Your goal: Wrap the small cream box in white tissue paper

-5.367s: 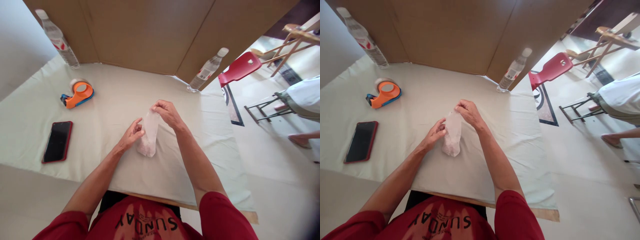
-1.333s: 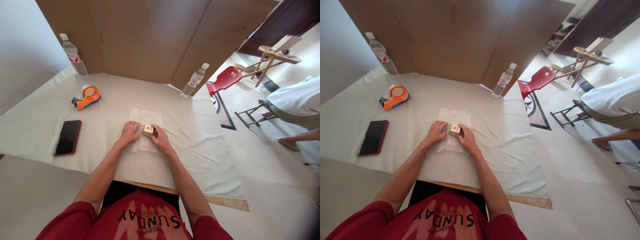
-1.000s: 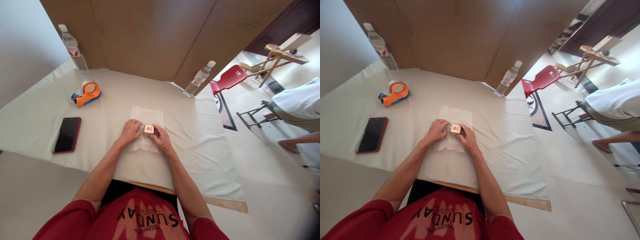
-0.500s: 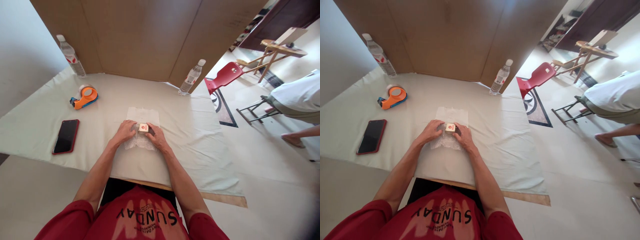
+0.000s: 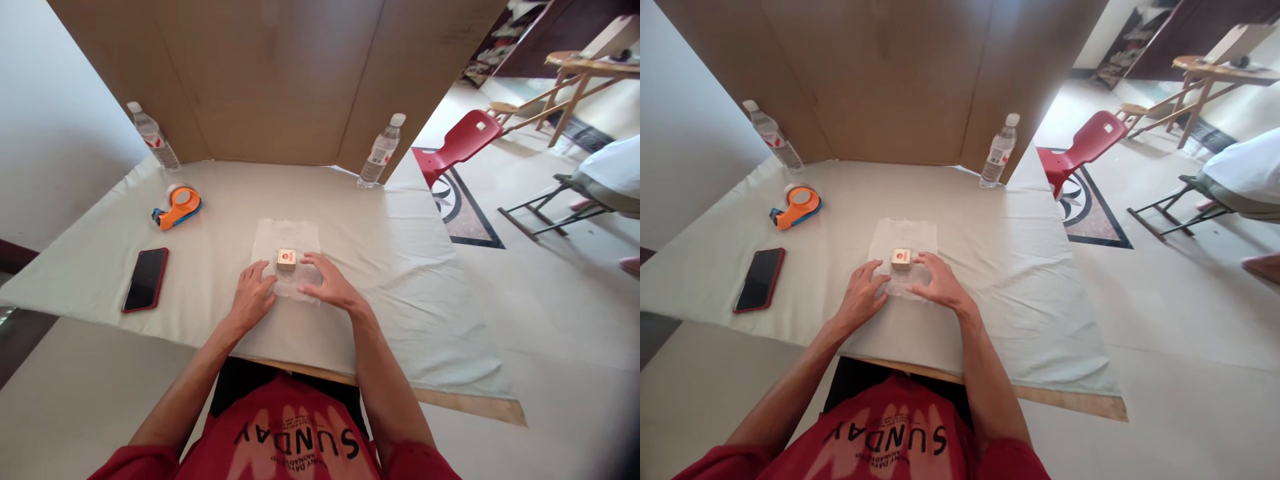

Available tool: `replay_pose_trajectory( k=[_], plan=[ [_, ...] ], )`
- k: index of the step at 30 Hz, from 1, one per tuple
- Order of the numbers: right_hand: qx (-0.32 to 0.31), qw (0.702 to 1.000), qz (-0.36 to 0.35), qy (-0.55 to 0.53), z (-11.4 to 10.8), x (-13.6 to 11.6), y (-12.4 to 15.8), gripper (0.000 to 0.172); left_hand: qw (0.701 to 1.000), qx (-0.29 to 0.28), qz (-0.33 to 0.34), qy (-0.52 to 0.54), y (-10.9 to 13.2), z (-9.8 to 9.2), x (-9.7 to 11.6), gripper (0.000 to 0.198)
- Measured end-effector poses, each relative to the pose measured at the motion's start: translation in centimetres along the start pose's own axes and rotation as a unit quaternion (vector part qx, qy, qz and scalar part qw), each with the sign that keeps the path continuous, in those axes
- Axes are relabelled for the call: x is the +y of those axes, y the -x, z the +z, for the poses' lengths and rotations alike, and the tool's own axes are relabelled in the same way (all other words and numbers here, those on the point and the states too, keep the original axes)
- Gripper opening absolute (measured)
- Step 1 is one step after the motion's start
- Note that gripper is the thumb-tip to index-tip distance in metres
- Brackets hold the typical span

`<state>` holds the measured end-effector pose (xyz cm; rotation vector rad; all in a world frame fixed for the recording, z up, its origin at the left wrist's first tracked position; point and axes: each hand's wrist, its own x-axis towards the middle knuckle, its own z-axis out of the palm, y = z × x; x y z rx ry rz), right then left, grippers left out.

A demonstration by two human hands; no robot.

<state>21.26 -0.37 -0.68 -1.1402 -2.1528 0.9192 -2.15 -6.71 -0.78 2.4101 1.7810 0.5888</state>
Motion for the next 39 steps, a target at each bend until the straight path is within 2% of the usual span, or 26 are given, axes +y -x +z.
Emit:
replay_pose_trajectory(
  k=[2, 3, 5, 7, 8, 10, 12, 16, 19, 22, 29, 34, 36, 39],
  plan=[
    [-0.018, 0.997, -0.023, 0.075, 0.2, -0.8, 1.1, 0.07, 0.999, 0.025, -0.013, 0.031, -0.6, 0.5, -0.1, 0.012],
    [-0.016, 0.994, -0.03, 0.108, 0.5, -1.2, 1.4, 0.07, 0.998, 0.036, -0.022, 0.052, -1.0, 0.6, -0.1, 0.007],
    [0.006, 0.988, -0.034, 0.151, 1.1, -1.5, 1.6, 0.051, 0.993, 0.046, -0.048, 0.098, -1.8, 0.5, -0.4, 0.007],
    [0.046, 0.985, -0.031, 0.161, 1.4, -1.6, 0.8, 0.024, 0.985, 0.044, -0.08, 0.146, -2.8, 0.2, -0.6, 0.008],
    [0.066, 0.985, -0.028, 0.155, 1.3, -1.5, 0.1, 0.017, 0.98, 0.039, -0.094, 0.169, -3.4, 0.0, -0.8, 0.008],
    [0.083, 0.988, -0.021, 0.129, 0.9, -1.2, -1.5, 0.01, 0.97, 0.034, -0.119, 0.21, -4.5, -0.4, -1.0, 0.005],
    [0.063, 0.995, -0.011, 0.082, 0.4, -0.9, -3.2, 0.007, 0.96, 0.027, -0.131, 0.246, -5.4, -0.5, -1.2, 0.002],
    [0.033, 0.998, 0.033, -0.049, 0.2, -0.1, -5.3, 0.012, 0.93, 0.016, -0.173, 0.325, -6.8, 0.2, -1.3, 0.009],
    [0.038, 0.989, 0.075, -0.118, 0.6, 0.5, -5.6, 0.015, 0.904, 0.019, -0.192, 0.382, -7.4, 1.0, -1.5, 0.013],
    [0.055, 0.984, 0.088, -0.142, 0.8, 0.6, -5.3, 0.017, 0.89, 0.025, -0.194, 0.413, -7.4, 1.3, -1.6, 0.016],
    [0.068, 0.982, 0.093, -0.15, 1.5, -0.1, -3.8, 0.015, 0.897, 0.026, -0.203, 0.393, -5.9, 1.2, -1.0, 0.018],
    [0.06, 0.98, 0.12, -0.144, 1.6, 0.3, -2.9, 0.014, 0.903, 0.024, -0.208, 0.375, -5.2, 1.1, -0.6, 0.018],
    [0.092, 0.983, 0.123, -0.103, 1.2, 0.3, -2.5, 0.013, 0.906, 0.018, -0.21, 0.368, -5.3, 1.0, -0.6, 0.017],
    [0.202, 0.977, 0.073, 0.011, 0.3, -1.0, -1.6, 0.01, 0.908, 0.011, -0.21, 0.361, -5.5, 0.9, -0.7, 0.017]
  ],
)
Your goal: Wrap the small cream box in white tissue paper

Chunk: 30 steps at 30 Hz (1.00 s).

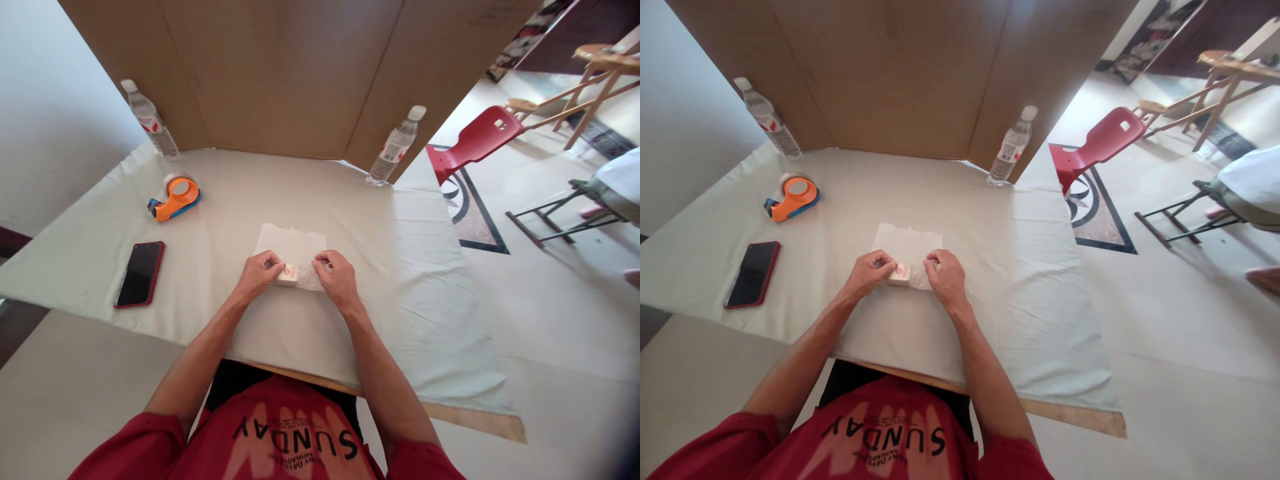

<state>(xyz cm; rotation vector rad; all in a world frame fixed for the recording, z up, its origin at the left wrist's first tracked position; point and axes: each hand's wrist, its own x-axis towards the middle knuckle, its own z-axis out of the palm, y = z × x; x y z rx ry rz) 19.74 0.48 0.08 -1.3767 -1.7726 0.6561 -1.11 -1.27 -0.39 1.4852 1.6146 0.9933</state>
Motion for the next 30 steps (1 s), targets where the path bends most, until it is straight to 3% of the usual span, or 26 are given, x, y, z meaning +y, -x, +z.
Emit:
replay_pose_trajectory(
  k=[2, 3, 7, 9, 15, 21, 26, 30],
  plan=[
    [0.042, 0.995, -0.077, 0.056, -0.5, -1.4, 0.8, 0.015, 1.0, -0.003, 0.002, -0.004, -0.1, 0.0, 0.0, 0.017],
    [0.028, 0.99, -0.115, 0.077, -0.6, -2.1, 1.2, 0.017, 1.0, -0.005, 0.003, -0.006, -0.2, 0.0, 0.1, 0.017],
    [-0.123, 0.959, -0.204, 0.154, 0.5, -3.6, 2.1, 0.02, 1.0, -0.017, 0.0, -0.015, -0.4, 0.0, 0.2, 0.019],
    [-0.16, 0.945, -0.204, 0.197, 1.3, -3.4, 2.1, 0.026, 0.999, -0.025, -0.003, -0.028, -0.3, -0.3, 0.3, 0.021],
    [-0.174, 0.917, -0.215, 0.288, 1.6, -3.4, 1.9, 0.022, 0.997, -0.024, 0.009, -0.077, 0.9, -2.5, -0.3, 0.035],
    [-0.194, 0.888, -0.219, 0.356, 1.6, -4.5, 1.3, 0.02, 0.984, 0.01, -0.073, -0.161, 1.2, -3.2, -1.3, 0.026],
    [-0.205, 0.869, -0.24, 0.38, 1.8, -4.5, 0.8, 0.022, 0.965, 0.027, -0.118, -0.233, 1.0, -3.6, -0.6, 0.047],
    [-0.214, 0.858, -0.25, 0.395, 1.8, -4.6, 0.5, 0.027, 0.953, -0.011, -0.171, -0.251, 0.8, -4.1, -0.2, 0.058]
  ],
)
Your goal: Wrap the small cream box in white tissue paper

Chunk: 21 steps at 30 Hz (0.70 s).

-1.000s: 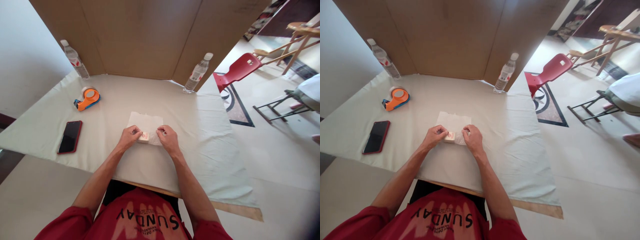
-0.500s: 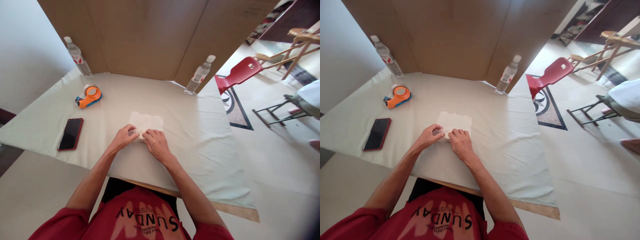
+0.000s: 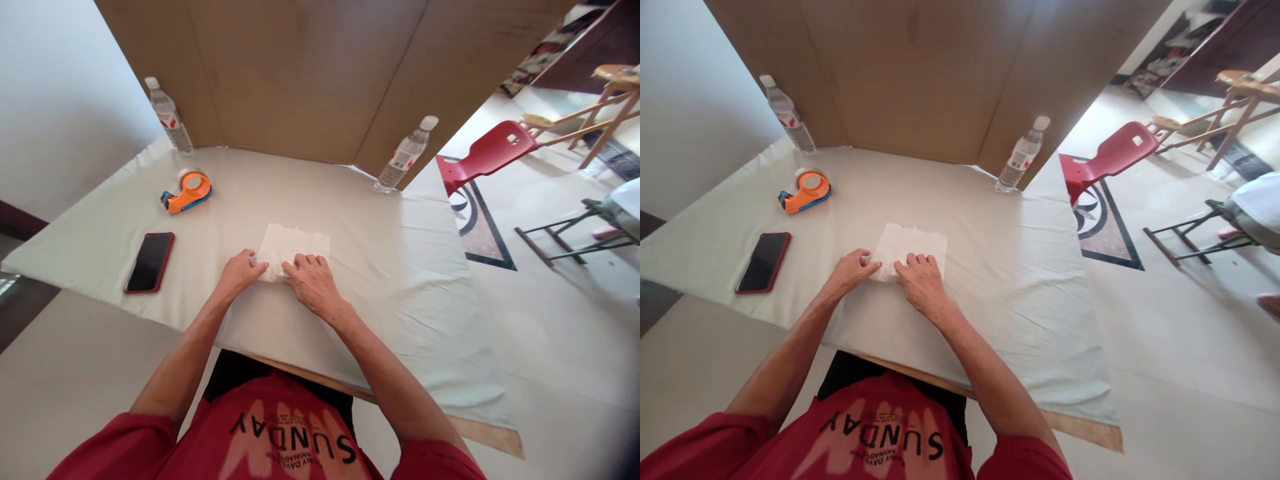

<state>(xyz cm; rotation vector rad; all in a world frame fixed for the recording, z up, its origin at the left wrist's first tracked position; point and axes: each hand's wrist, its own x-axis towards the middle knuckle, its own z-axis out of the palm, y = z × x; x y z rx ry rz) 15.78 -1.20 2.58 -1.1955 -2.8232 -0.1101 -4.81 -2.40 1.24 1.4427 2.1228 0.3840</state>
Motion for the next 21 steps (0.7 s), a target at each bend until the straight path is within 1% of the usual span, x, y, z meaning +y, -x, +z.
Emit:
replay_pose_trajectory(
  k=[2, 5, 7, 9, 12, 15, 18, 21],
  plan=[
    [-0.006, 1.0, -0.005, 0.0, -0.1, 0.1, -0.2, 0.027, 1.0, 0.001, -0.008, -0.014, -0.3, -0.1, -0.1, 0.054],
    [-0.014, 1.0, -0.01, -0.005, -0.3, 0.1, -0.4, 0.027, 1.0, 0.014, -0.001, -0.022, -0.9, -0.3, -0.4, 0.039],
    [-0.019, 1.0, -0.012, -0.006, -0.3, 0.2, -0.5, 0.027, 1.0, -0.005, 0.011, -0.006, -1.2, -0.4, -0.5, 0.036],
    [-0.022, 1.0, -0.012, -0.008, -0.3, 0.2, -0.5, 0.026, 0.999, -0.022, 0.023, 0.039, -1.2, -0.4, -0.4, 0.034],
    [-0.026, 1.0, -0.011, -0.013, -0.2, 0.2, -0.6, 0.026, 0.989, -0.001, 0.034, 0.142, -0.9, 0.1, 0.1, 0.026],
    [-0.023, 1.0, -0.013, -0.017, 0.0, 0.3, -0.7, 0.027, 0.967, 0.015, 0.034, 0.25, -0.4, 0.8, 1.1, 0.022],
    [-0.017, 1.0, -0.016, -0.019, 0.1, 0.3, -0.8, 0.026, 0.939, -0.001, 0.025, 0.343, -0.1, 1.3, 2.2, 0.02],
    [-0.015, 1.0, -0.016, -0.022, 0.2, 0.4, -0.8, 0.026, 0.921, -0.02, 0.005, 0.389, 0.0, 1.6, 3.1, 0.019]
  ],
)
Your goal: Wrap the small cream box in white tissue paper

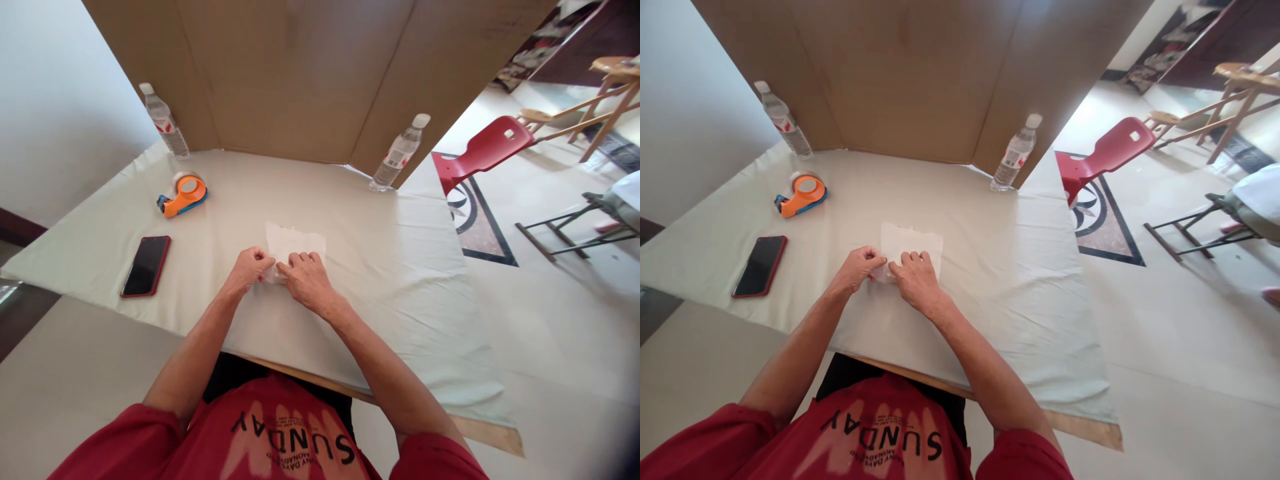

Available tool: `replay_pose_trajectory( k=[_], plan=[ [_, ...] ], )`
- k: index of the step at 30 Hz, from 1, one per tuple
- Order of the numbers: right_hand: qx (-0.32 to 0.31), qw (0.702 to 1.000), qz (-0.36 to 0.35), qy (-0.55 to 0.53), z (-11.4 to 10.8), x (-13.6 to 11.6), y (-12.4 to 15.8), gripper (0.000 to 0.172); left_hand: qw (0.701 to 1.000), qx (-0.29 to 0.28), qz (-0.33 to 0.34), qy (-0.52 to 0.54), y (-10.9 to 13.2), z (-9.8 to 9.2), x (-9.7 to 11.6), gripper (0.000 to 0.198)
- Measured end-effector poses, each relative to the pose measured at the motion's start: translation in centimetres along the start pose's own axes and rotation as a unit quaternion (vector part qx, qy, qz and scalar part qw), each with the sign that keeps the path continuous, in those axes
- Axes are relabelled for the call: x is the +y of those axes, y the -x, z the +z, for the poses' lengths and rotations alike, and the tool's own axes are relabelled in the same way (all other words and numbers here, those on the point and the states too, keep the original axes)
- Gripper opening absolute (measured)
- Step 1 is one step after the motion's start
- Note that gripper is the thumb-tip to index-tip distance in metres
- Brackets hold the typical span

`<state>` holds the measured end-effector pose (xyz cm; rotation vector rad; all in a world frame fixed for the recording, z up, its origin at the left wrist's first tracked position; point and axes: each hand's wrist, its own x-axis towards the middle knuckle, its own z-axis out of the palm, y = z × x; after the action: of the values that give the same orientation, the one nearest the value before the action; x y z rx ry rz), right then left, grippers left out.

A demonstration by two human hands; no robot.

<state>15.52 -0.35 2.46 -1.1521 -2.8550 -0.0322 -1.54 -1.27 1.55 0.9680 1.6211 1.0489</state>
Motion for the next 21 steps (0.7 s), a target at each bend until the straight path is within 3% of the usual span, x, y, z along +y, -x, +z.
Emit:
replay_pose_trajectory(
  k=[5, 11, 15, 18, 21],
  plan=[
    [0.003, 1.0, -0.005, 0.001, 0.0, 0.1, 0.0, 0.026, 0.999, 0.027, -0.034, -0.002, -0.2, 0.1, 0.3, 0.021],
    [-0.003, 1.0, -0.011, -0.002, -0.2, 0.1, -0.1, 0.025, 0.978, -0.04, -0.046, -0.199, -1.0, -1.3, 0.0, 0.018],
    [-0.004, 1.0, -0.01, -0.001, -0.2, 0.1, -0.2, 0.024, 0.968, -0.017, -0.022, -0.25, -1.8, -1.3, -0.3, 0.014],
    [-0.002, 1.0, -0.011, -0.002, -0.2, 0.1, -0.2, 0.025, 0.963, 0.007, -0.014, -0.268, -2.2, -1.1, -0.4, 0.018],
    [-0.003, 1.0, -0.014, -0.003, -0.3, 0.1, -0.2, 0.025, 0.971, -0.002, -0.024, -0.238, -2.2, -1.0, 0.0, 0.015]
  ],
)
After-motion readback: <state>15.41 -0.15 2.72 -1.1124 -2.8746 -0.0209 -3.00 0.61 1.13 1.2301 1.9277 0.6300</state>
